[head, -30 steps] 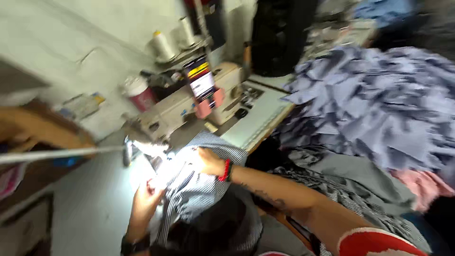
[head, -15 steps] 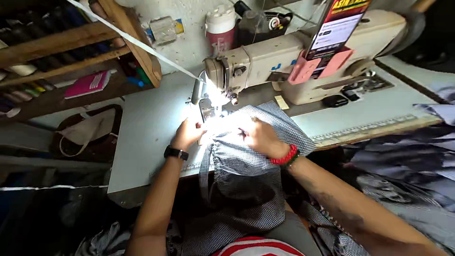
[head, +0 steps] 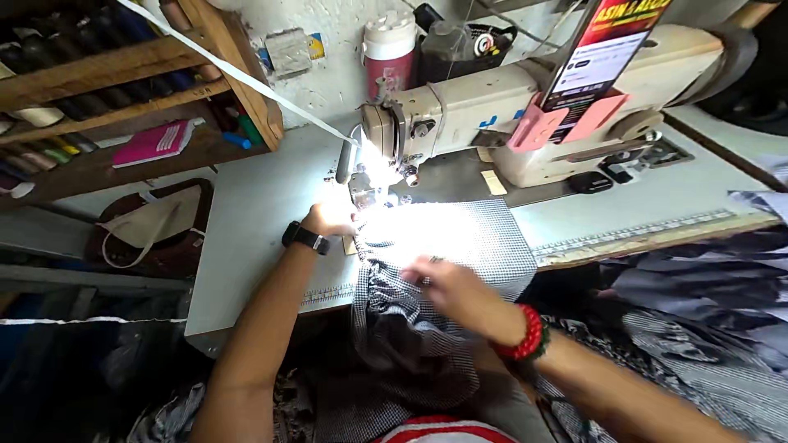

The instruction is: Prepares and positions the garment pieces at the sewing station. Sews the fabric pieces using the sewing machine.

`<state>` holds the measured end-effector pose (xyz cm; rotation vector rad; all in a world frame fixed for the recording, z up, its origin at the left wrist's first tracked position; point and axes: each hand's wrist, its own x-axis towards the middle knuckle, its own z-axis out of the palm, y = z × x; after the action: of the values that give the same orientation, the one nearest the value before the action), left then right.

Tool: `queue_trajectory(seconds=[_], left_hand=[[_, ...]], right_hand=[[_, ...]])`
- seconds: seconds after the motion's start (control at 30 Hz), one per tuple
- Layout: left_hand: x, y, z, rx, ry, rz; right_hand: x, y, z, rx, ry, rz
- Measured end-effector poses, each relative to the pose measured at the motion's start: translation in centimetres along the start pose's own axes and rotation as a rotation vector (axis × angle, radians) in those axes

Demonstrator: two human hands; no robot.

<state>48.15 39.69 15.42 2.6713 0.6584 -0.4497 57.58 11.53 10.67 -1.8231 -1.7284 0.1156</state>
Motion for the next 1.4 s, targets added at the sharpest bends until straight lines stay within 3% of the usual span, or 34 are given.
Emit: queue_trajectory(seconds=[0.03, 0.1, 0.2, 0.27, 0.33, 0.4, 0.47, 0.6, 0.7, 0.77, 0.83, 0.93, 1.03, 1.17, 1.23, 1.4], left_hand=[[0.1, -0.4, 0.1, -0.036, -0.016, 0.008], [0.6, -1.2, -0.1, -0.088, 0.006, 0.005], [2.4, -2.0, -0.9, -0.1, 0.011, -0.028], [3.6, -2.0, -1.7, -0.035, -0.082, -0.093], [3.9, -1.6, -1.9, 0.021, -0.092, -0.144], [2.0, -1.9, -0.4, 0.017, 0.081, -0.145], [-2.9, -1.8, 2.8, -0.073, 0.372, -0.07], [-13.5, 1.2, 8.5, -0.04, 0.265, -0.053], [-15.8, 0.3, 8.3, 0.037, 0.447, -0.156], [-14.6, -0.8, 7.0, -0.039, 0.608, -0.103], [-11.8, -0.6, 7.2, -0.186, 0.679, 0.067], [-7.7, -0.1, 8.3, -0.289, 0.548, 0.168], [-6.2, -0.7, 8.6, -0.177, 0.489, 0.152], [-6.5, -1.0, 8.4, 0.033, 0.406, 0.125], [-6.6, -1.1, 8.3, 0.091, 0.42, 0.13], [-5.1, -1.7, 6.5, 0.132, 0.383, 0.109]], right_hand=[[0.6, 2.5, -0.6, -0.115, 0.068, 0.122], [0.7, 7.5, -1.7, -0.263, 0.032, 0.343], [1.2, 10.1, -4.0, -0.301, -0.008, 0.393], [3.2, 7.3, -4.3, -0.24, -0.026, 0.295], [5.8, 4.6, -2.0, -0.106, 0.016, 0.032], [7.6, 3.1, 1.7, -0.03, 0.0, -0.19], [8.6, 2.5, 4.1, -0.058, -0.142, -0.234], [9.1, 2.9, 5.3, -0.129, -0.168, -0.218], [9.0, 2.4, 5.2, -0.162, -0.145, -0.207], [9.1, 2.0, 5.5, -0.186, -0.116, -0.194], [9.5, 1.7, 5.6, -0.176, -0.103, -0.173], [9.5, 1.9, 5.7, -0.168, -0.086, -0.191], [9.4, 2.5, 4.8, -0.126, -0.13, -0.21], [7.9, 3.9, 1.6, -0.047, 0.034, 0.008], [6.9, 6.0, 0.4, -0.176, -0.012, 0.167], [7.4, 8.5, -0.7, -0.306, -0.118, 0.242]])
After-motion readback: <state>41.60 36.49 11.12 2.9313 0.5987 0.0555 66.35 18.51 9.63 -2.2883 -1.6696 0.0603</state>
